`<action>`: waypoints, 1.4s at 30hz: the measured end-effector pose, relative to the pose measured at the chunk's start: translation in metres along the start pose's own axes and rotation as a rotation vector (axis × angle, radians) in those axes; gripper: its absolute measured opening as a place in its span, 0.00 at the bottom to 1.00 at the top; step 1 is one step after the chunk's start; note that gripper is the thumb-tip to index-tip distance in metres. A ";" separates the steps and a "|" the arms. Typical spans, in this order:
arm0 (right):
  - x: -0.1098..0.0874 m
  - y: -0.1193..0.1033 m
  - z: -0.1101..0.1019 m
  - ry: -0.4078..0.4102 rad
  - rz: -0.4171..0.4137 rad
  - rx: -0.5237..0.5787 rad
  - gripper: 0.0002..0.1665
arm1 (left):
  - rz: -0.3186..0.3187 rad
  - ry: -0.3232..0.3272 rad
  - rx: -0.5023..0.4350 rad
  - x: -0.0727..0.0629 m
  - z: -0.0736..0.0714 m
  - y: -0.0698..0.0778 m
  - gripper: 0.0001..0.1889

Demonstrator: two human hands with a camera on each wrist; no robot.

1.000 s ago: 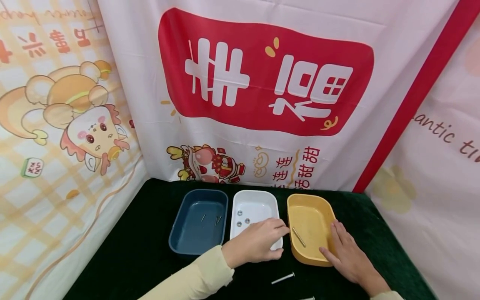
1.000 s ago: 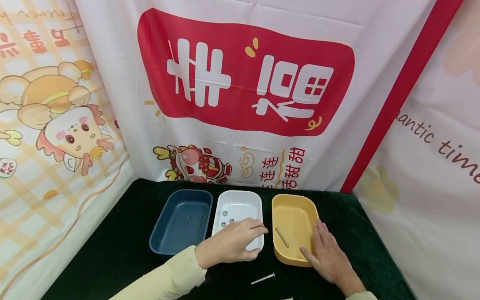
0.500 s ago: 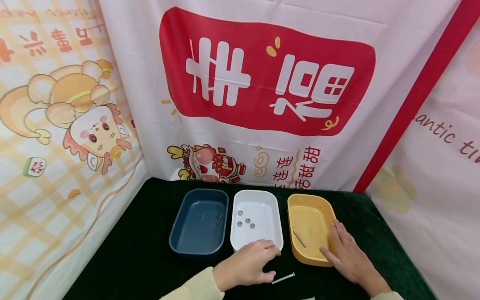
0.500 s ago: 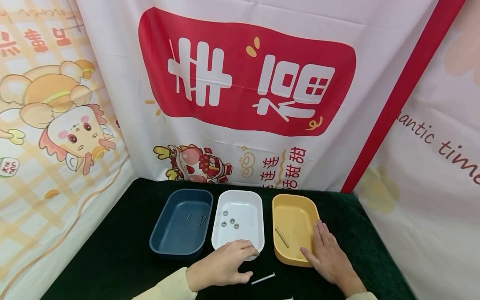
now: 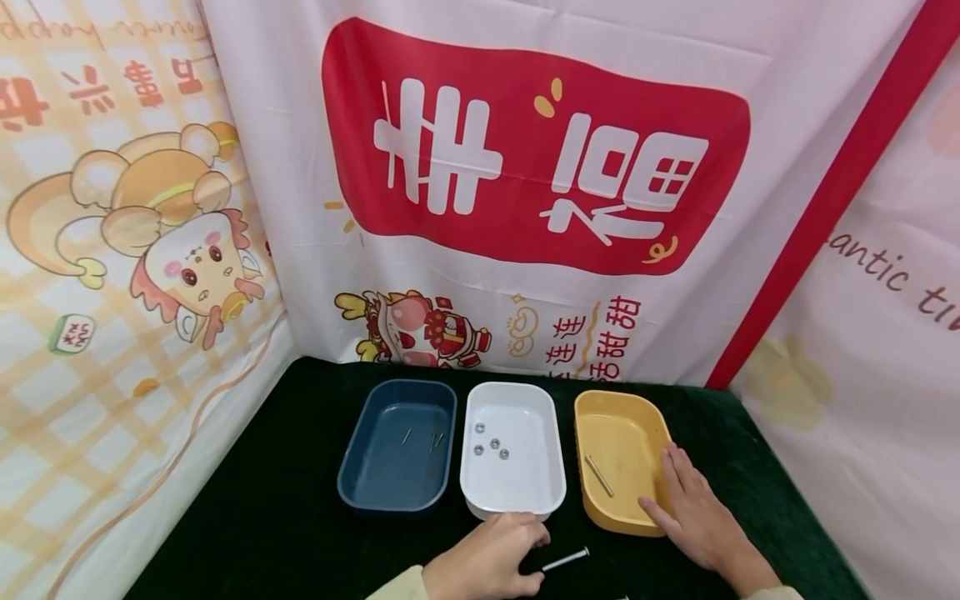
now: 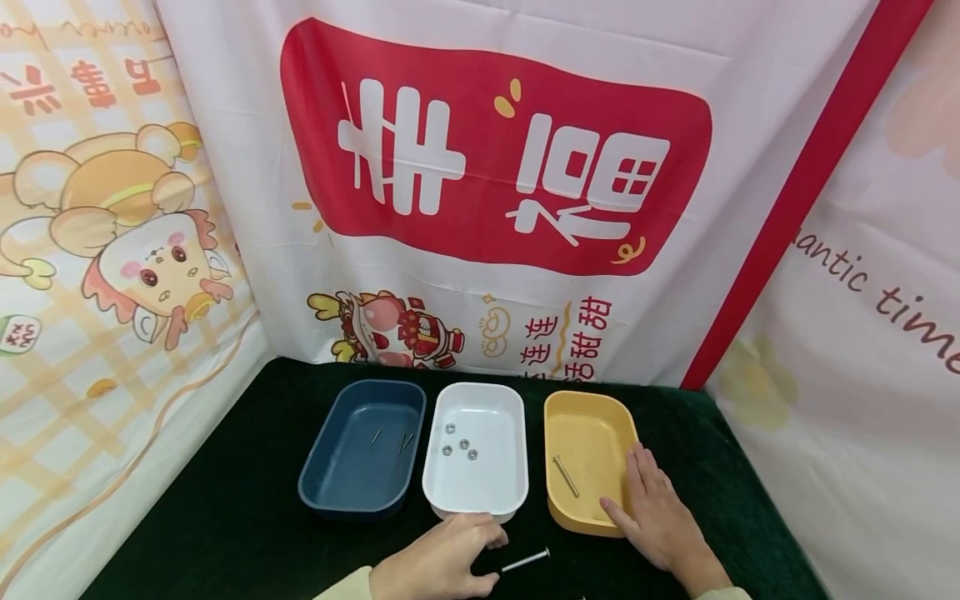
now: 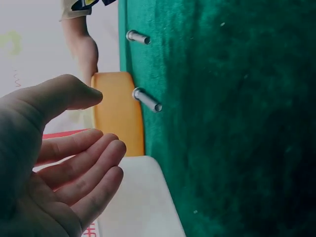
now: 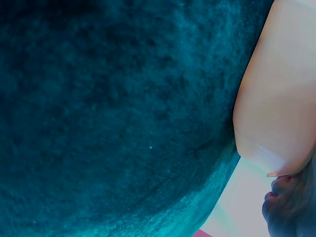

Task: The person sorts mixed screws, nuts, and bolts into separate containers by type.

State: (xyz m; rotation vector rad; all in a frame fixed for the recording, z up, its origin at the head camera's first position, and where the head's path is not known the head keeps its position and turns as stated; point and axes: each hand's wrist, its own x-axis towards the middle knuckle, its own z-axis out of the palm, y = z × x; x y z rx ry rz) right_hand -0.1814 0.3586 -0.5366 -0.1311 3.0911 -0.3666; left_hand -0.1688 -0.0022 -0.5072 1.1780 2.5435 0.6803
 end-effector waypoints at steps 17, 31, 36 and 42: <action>0.000 0.000 0.001 0.000 0.002 0.001 0.63 | -0.043 -0.011 0.142 0.014 0.029 -0.007 0.12; -0.002 -0.002 0.000 0.003 0.006 0.000 0.63 | -0.009 0.022 0.228 0.024 0.036 0.002 0.07; -0.002 -0.002 0.000 0.002 0.007 0.000 0.63 | -0.031 0.021 0.231 0.027 0.037 0.005 0.06; -0.003 -0.001 -0.001 0.000 0.008 0.000 0.63 | -0.047 0.024 0.233 0.029 0.038 0.006 0.05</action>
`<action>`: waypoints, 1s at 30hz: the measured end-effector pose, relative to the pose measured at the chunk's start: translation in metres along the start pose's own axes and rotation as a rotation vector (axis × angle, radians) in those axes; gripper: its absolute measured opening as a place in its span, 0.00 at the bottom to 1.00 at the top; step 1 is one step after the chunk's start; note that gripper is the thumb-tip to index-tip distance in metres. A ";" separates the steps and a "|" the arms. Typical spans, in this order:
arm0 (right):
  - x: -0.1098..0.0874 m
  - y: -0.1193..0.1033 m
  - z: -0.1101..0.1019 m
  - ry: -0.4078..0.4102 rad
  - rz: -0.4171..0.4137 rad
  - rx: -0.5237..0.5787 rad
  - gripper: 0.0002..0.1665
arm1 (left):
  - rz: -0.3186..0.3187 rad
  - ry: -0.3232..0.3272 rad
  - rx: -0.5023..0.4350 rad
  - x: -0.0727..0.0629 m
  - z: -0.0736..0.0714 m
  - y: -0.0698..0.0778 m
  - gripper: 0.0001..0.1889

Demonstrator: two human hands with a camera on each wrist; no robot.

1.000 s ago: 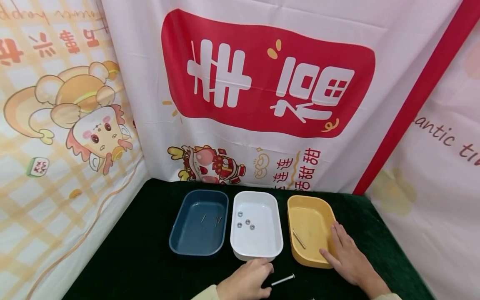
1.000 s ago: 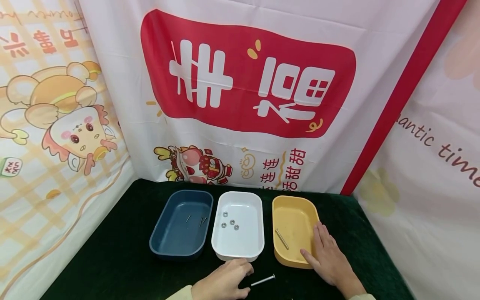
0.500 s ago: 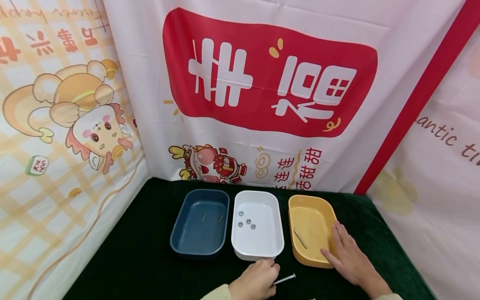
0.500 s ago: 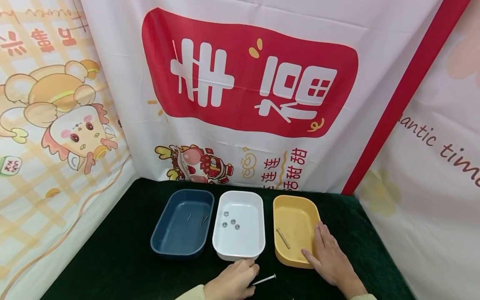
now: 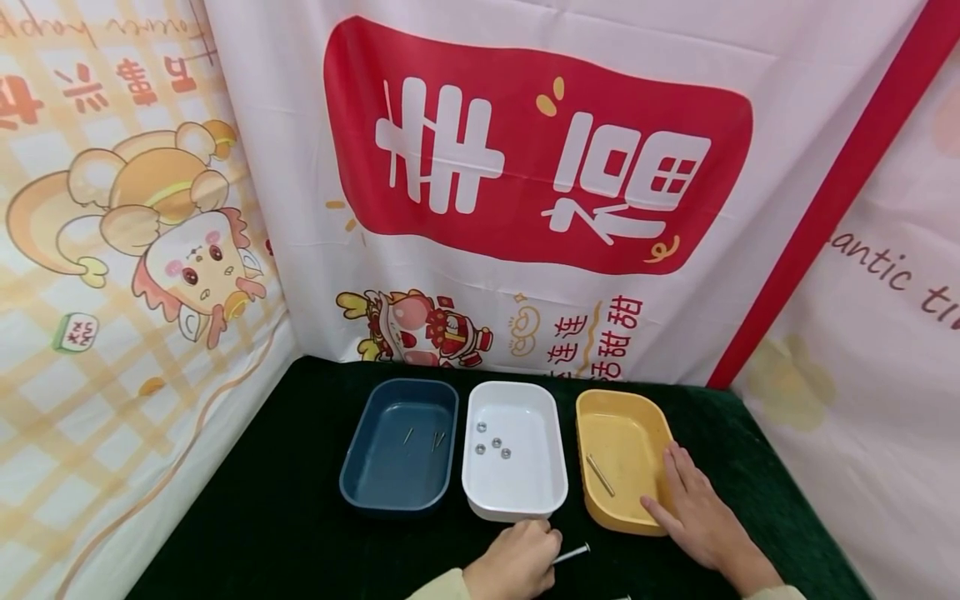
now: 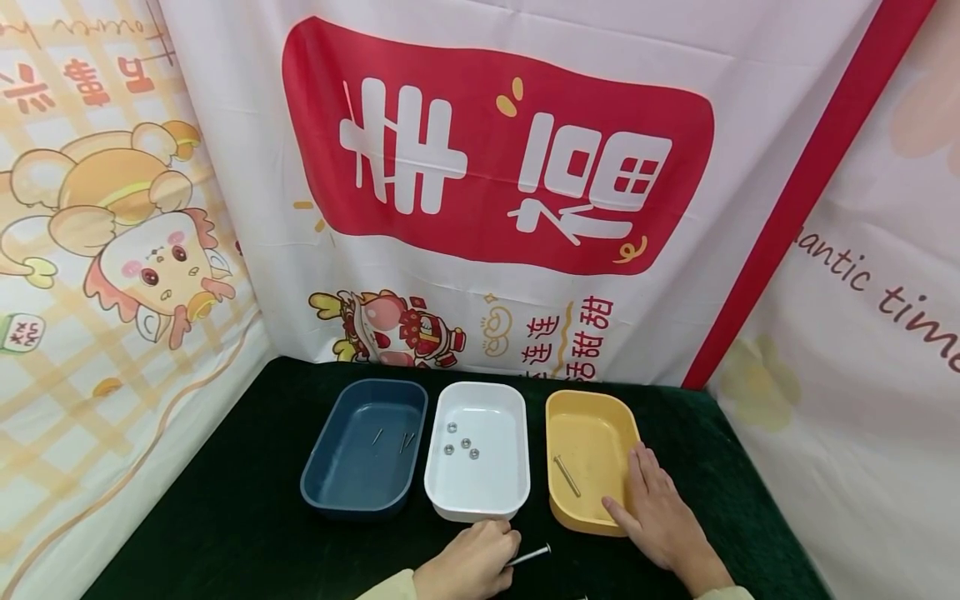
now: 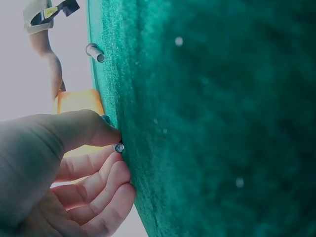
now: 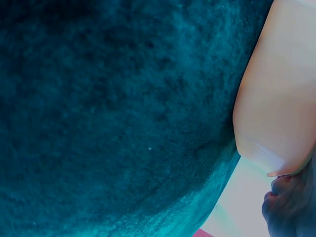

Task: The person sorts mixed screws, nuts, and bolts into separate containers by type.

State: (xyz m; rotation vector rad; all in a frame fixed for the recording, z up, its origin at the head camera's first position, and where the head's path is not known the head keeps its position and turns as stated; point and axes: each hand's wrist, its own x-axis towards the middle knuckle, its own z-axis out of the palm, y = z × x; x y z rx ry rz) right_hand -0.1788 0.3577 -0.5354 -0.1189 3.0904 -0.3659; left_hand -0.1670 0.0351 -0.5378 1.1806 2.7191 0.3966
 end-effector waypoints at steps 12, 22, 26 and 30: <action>0.000 -0.001 -0.001 -0.006 0.002 0.006 0.63 | -0.028 -0.036 -0.050 0.003 0.002 -0.003 0.04; 0.001 -0.001 -0.001 -0.014 0.005 0.015 0.63 | -0.033 -0.038 -0.044 0.003 0.001 -0.002 0.05; 0.000 -0.001 -0.001 -0.019 0.007 0.017 0.63 | -0.025 -0.039 -0.038 0.002 0.001 -0.002 0.05; 0.000 -0.001 -0.002 -0.016 0.008 0.015 0.63 | -0.008 -0.037 -0.045 0.000 0.000 -0.003 0.06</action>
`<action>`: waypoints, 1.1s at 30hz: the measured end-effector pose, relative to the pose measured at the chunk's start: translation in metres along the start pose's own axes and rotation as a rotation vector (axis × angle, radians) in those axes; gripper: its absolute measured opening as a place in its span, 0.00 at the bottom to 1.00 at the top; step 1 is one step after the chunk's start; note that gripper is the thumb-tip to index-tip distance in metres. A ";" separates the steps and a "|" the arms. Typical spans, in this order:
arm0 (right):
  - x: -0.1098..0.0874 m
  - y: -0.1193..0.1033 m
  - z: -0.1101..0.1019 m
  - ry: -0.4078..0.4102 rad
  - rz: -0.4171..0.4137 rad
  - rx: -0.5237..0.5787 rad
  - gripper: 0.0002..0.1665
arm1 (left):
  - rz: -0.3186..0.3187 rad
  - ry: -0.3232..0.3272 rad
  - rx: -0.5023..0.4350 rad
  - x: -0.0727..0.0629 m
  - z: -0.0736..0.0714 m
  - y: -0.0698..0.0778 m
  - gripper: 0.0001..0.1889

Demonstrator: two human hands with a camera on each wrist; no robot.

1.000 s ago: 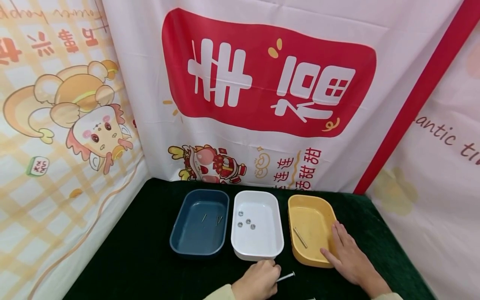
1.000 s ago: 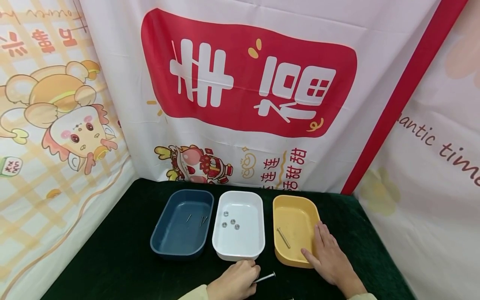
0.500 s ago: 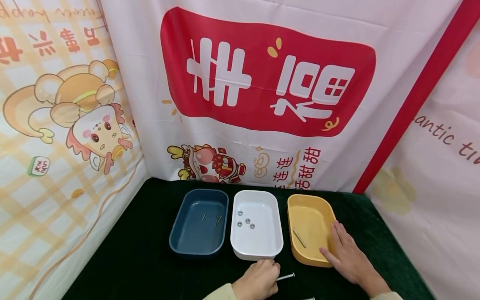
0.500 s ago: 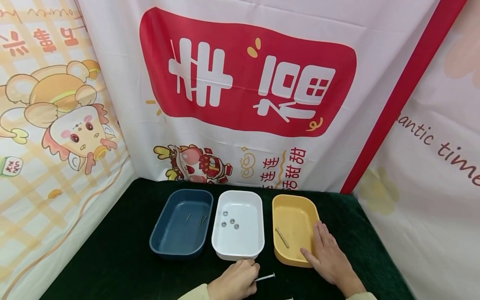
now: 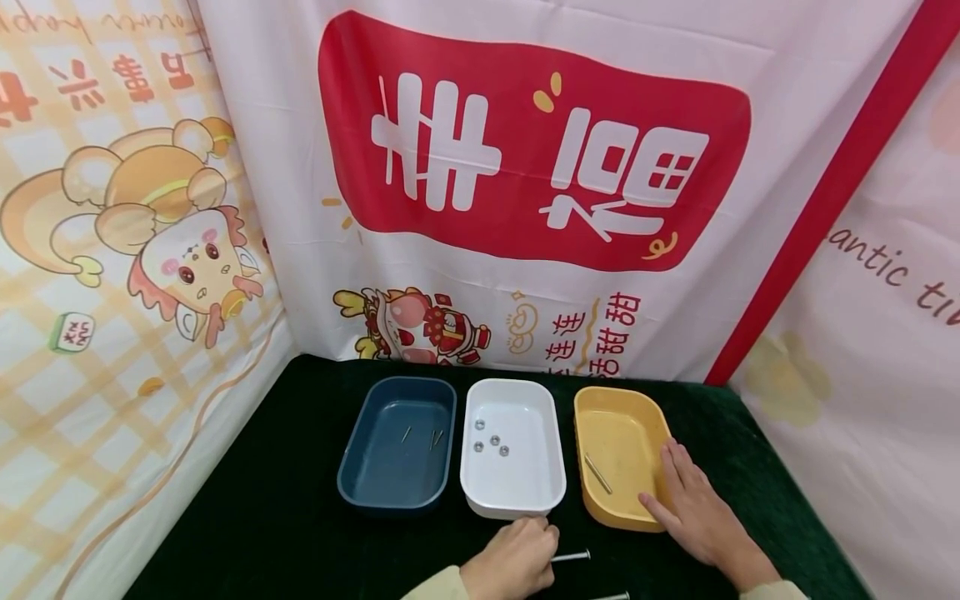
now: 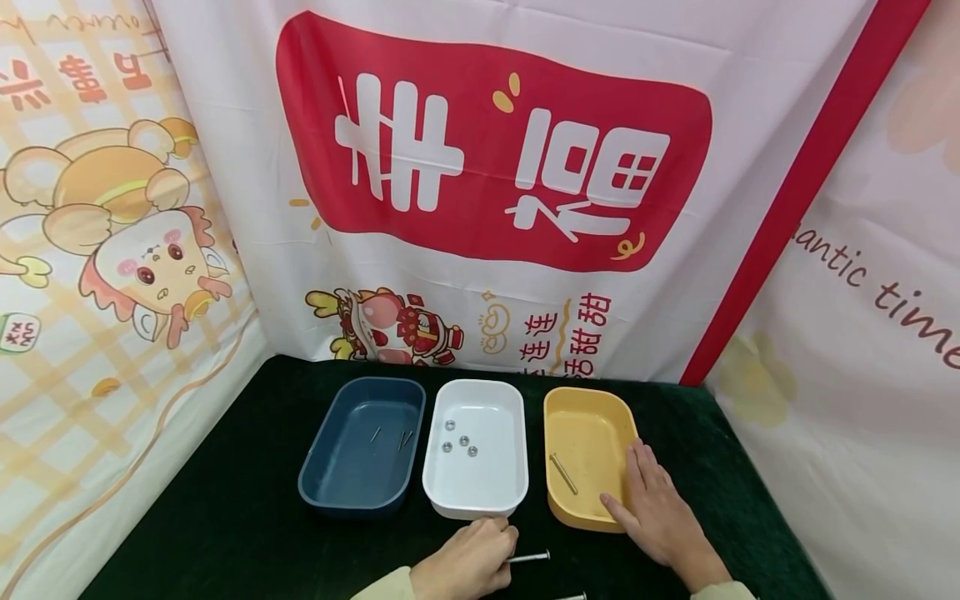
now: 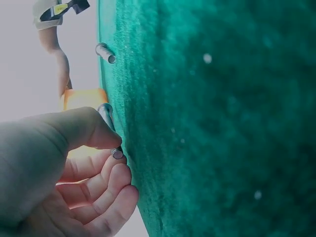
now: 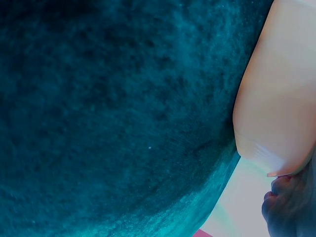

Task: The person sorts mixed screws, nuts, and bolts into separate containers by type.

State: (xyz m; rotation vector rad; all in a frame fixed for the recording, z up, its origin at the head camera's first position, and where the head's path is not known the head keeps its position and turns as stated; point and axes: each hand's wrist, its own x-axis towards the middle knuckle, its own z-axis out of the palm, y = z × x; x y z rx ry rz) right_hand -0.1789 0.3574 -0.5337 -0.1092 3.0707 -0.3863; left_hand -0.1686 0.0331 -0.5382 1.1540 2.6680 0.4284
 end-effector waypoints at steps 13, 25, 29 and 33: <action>0.000 -0.001 0.001 -0.002 0.006 0.002 0.63 | 0.054 -0.057 -0.080 -0.007 -0.007 0.003 0.06; 0.000 -0.001 0.000 0.002 0.004 -0.005 0.63 | 0.105 -0.086 -0.046 -0.013 -0.024 0.010 0.04; 0.000 -0.001 0.000 0.001 0.005 -0.004 0.63 | 0.122 -0.087 -0.039 -0.015 -0.034 0.014 0.04; -0.001 -0.001 0.000 0.007 0.002 -0.003 0.63 | 0.144 -0.060 -0.015 -0.016 -0.045 0.018 0.04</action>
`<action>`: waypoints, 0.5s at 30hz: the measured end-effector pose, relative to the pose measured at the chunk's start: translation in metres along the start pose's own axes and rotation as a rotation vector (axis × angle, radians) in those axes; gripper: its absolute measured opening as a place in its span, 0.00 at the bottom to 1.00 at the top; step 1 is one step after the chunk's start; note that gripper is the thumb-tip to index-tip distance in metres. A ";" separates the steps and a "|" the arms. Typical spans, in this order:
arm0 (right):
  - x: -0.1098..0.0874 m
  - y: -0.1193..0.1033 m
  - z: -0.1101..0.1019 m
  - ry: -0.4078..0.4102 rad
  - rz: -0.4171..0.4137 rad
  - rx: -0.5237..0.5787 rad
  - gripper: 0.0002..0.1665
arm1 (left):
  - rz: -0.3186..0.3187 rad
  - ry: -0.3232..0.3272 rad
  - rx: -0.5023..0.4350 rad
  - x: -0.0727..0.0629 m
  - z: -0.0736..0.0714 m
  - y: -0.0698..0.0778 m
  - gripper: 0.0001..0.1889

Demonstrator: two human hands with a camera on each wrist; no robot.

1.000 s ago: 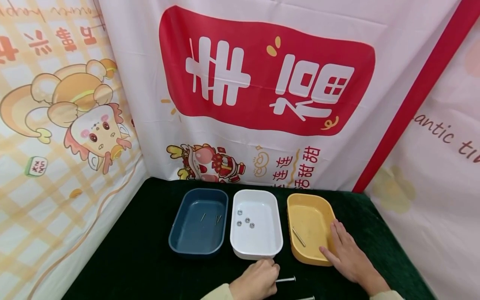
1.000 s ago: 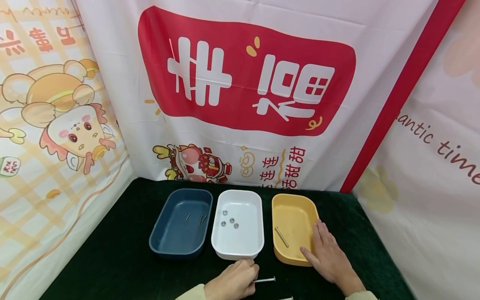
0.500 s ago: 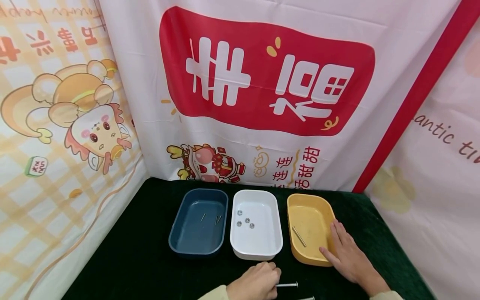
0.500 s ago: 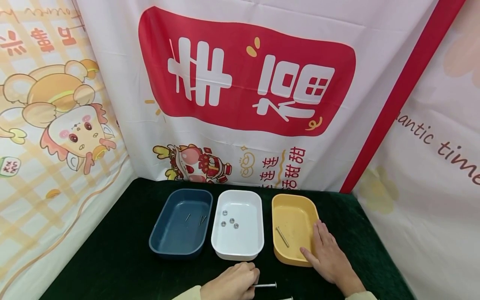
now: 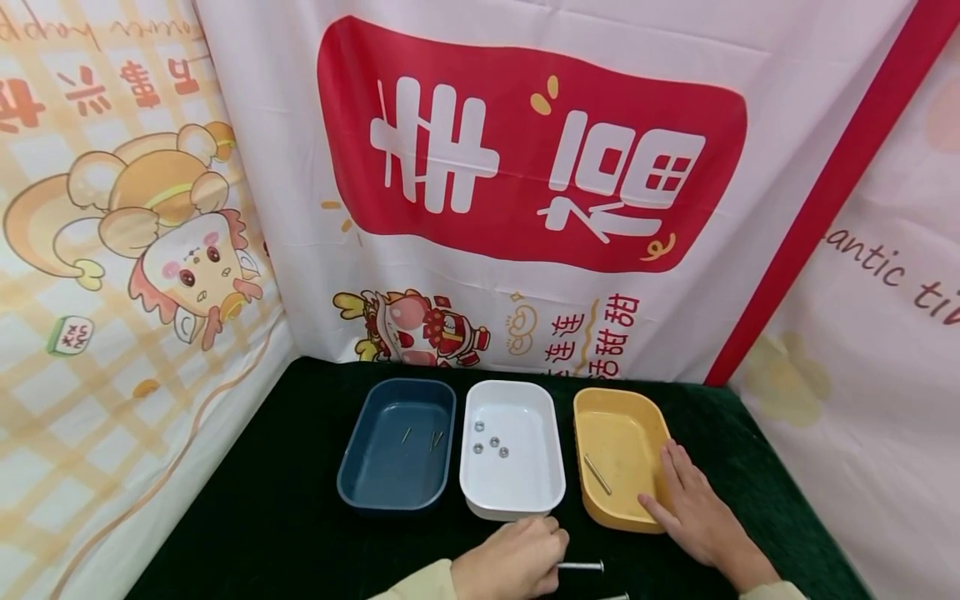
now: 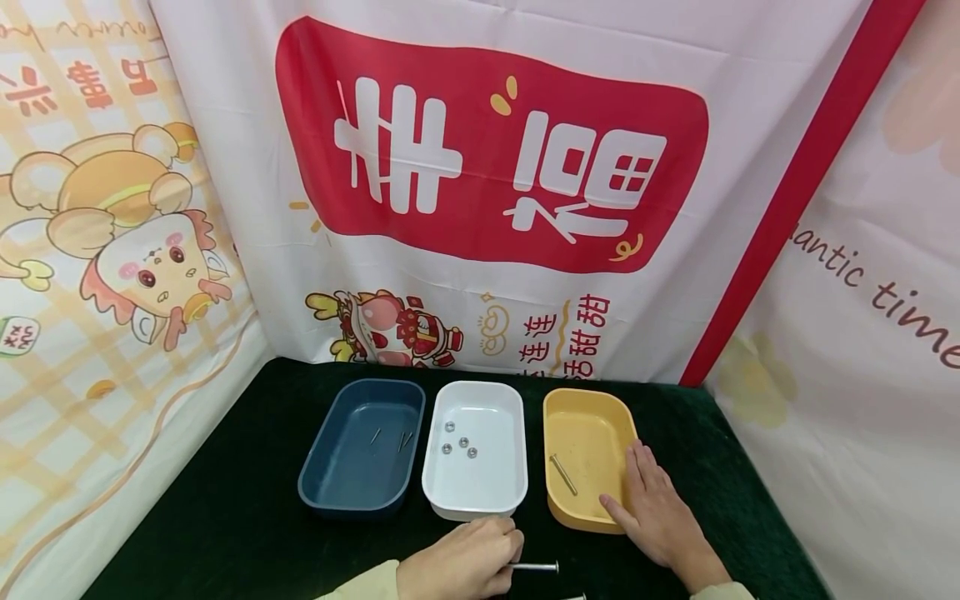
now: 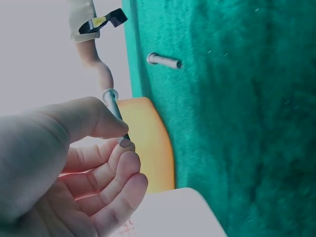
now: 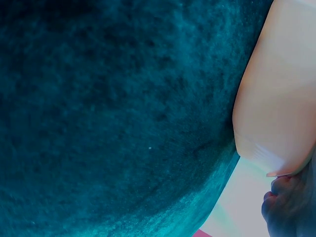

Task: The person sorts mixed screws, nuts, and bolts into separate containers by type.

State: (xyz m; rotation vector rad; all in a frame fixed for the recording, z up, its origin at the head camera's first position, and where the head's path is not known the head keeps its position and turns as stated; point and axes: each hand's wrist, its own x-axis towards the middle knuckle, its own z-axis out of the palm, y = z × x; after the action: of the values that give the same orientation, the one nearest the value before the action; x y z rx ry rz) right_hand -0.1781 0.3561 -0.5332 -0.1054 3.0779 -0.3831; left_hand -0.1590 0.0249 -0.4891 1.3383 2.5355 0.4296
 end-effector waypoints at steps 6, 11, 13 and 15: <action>0.001 0.001 0.001 0.004 -0.008 0.001 0.63 | 0.009 0.043 0.020 0.006 -0.015 0.004 0.03; 0.001 0.002 0.001 0.014 -0.012 -0.001 0.62 | 0.030 0.105 0.055 0.016 -0.027 0.003 0.03; 0.001 0.002 0.001 0.018 -0.013 -0.003 0.62 | 0.037 0.133 0.075 0.021 -0.032 0.003 0.02; 0.001 0.002 0.001 0.019 -0.014 -0.006 0.62 | 0.041 0.159 0.097 0.025 -0.037 0.003 0.02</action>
State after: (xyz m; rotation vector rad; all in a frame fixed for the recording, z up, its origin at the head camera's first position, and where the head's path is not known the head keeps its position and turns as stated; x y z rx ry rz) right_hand -0.1790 0.3580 -0.5346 -0.1247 3.0992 -0.3772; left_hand -0.1831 0.0421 -0.4554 1.4463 2.6927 0.4427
